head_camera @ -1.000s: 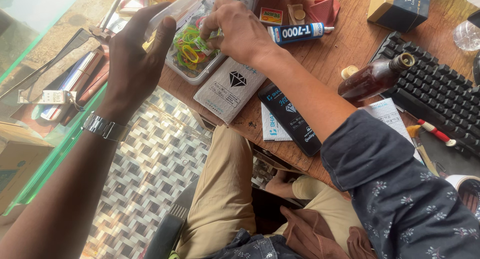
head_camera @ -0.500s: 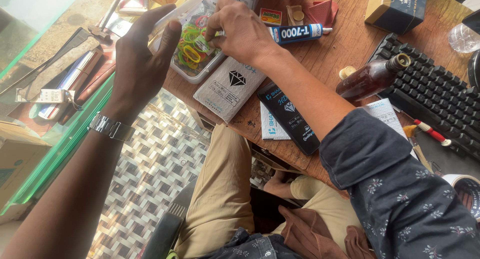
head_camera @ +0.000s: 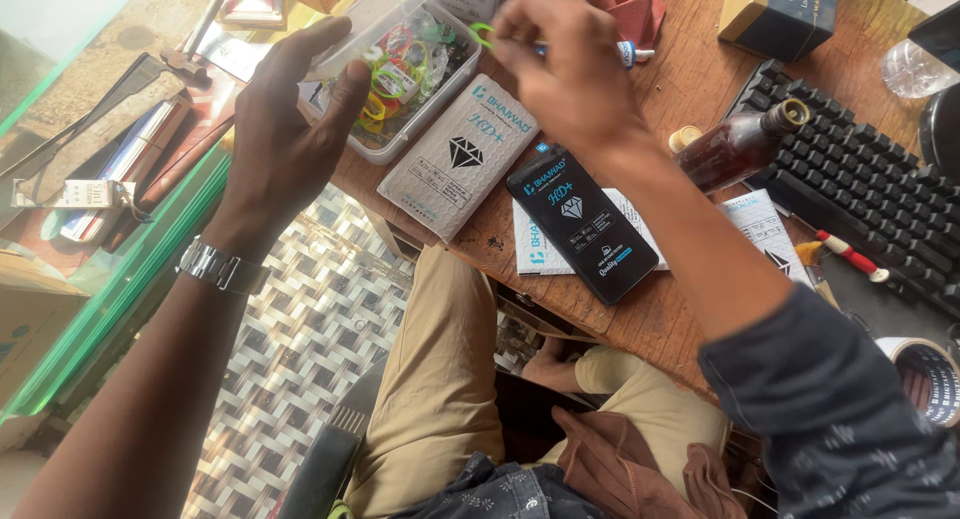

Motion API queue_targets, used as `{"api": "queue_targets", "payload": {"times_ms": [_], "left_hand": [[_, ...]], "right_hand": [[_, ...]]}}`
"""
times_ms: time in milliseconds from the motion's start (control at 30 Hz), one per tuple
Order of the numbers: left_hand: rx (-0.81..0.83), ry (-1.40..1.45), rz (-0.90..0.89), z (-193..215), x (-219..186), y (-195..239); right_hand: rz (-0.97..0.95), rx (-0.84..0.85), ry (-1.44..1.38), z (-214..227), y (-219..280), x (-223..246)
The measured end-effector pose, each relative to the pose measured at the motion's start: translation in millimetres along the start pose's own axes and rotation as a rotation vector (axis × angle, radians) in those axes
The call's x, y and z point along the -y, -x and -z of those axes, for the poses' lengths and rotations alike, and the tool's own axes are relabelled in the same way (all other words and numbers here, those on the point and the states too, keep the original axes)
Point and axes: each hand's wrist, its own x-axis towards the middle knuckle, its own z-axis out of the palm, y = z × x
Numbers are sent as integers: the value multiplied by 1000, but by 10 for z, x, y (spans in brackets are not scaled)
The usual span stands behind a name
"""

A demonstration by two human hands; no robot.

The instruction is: The person applies liquid from a bottle onto a brush and spreads it on a smartphone screen. They then retrieve a green rubber band from a container and wrap it around the phone to secure the screen protector.

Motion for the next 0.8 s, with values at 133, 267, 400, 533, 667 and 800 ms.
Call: {"api": "queue_targets", "payload": {"times_ms": [133, 267, 400, 533, 667, 800], "left_hand": [[-66, -275, -130, -53, -152, 55], [-251, -494, -185, -239, -488, 246], [-50, -162, -17, -639, -888, 444], [72, 5, 128, -1060, -1108, 492], [87, -134, 79, -1291, -1068, 471], [129, -188, 93, -1382, -1013, 448]], "right_hand": [[-366, -49, -139, 479, 621, 210], [-588, -253, -453, 742, 1213, 389], [-736, -391, -551, 806, 1725, 547], [-911, -310, -205, 795, 1972, 739], [-722, -131, 327, 765, 2015, 889], [-556, -85, 510, 631, 1951, 874]]}}
